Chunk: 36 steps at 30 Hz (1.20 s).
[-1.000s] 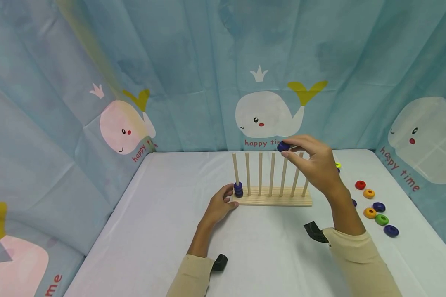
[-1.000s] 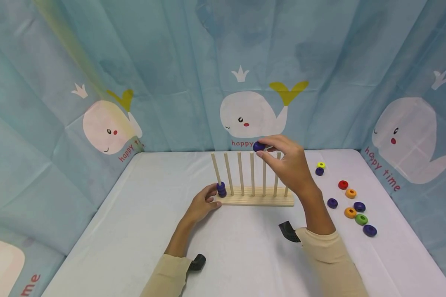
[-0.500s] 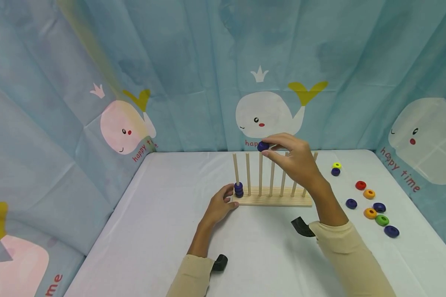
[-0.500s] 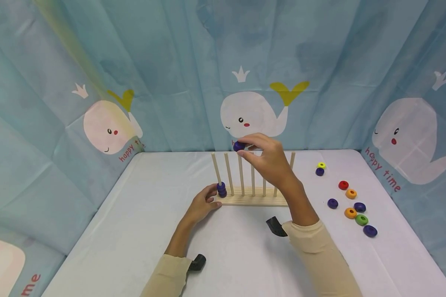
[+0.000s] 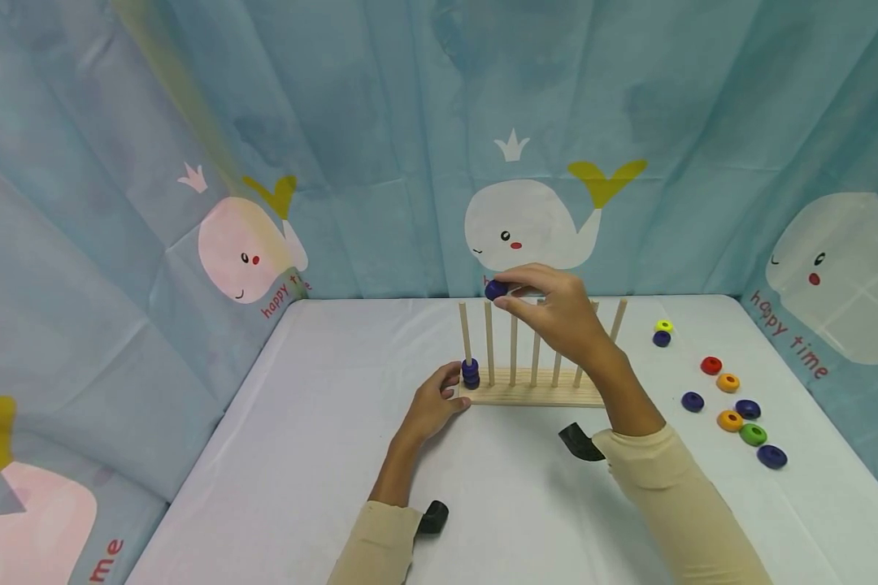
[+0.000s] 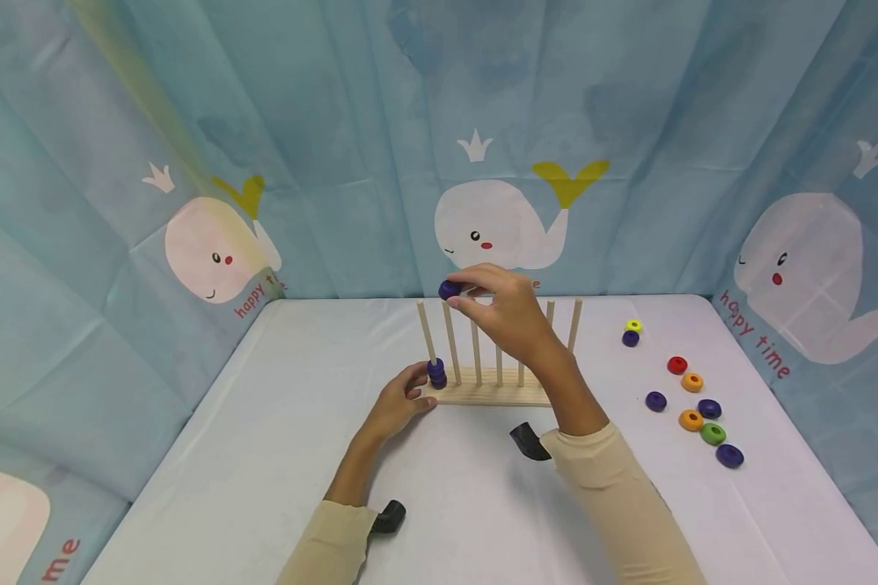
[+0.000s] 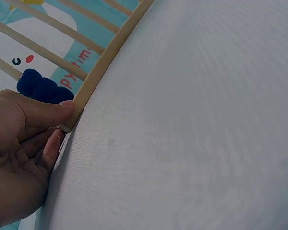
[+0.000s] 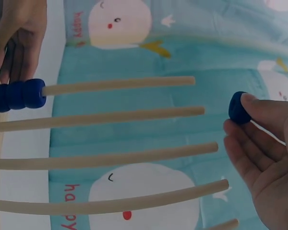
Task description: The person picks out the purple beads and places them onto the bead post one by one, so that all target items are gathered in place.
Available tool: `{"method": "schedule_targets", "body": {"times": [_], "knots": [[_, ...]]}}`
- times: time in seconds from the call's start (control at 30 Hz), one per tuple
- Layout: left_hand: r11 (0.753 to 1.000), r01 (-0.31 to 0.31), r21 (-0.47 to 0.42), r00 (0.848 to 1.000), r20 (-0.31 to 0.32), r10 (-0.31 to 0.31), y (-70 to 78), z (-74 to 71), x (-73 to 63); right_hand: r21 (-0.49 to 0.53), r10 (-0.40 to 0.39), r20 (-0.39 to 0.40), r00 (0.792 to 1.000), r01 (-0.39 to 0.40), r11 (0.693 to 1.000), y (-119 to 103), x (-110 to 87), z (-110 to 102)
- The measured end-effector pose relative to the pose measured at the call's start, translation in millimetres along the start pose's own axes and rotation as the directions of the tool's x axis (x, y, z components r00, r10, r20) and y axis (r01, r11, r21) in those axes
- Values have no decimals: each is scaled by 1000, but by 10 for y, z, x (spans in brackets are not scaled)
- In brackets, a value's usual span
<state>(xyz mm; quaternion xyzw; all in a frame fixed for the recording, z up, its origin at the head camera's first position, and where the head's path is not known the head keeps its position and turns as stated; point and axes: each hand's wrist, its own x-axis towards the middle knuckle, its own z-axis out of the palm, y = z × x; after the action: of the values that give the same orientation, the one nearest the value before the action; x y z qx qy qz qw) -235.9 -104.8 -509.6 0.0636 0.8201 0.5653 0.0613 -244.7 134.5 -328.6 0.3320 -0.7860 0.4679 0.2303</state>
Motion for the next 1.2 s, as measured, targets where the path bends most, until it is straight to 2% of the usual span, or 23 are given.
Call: {"method": "schedule_targets", "body": {"times": [0.33, 0.57, 1.2], "knots": [[1000, -7, 5, 1000, -6, 7, 5, -7, 4, -50, 8, 31, 999, -6, 999, -3, 80, 98], [1000, 1, 3, 1000, -8, -1, 16, -8, -2, -50, 25, 67, 997, -22, 999, 8, 125, 164], [1000, -25, 4, 1000, 7, 25, 2, -11, -1, -83, 51, 167, 985, -38, 996, 13, 183, 306]]}}
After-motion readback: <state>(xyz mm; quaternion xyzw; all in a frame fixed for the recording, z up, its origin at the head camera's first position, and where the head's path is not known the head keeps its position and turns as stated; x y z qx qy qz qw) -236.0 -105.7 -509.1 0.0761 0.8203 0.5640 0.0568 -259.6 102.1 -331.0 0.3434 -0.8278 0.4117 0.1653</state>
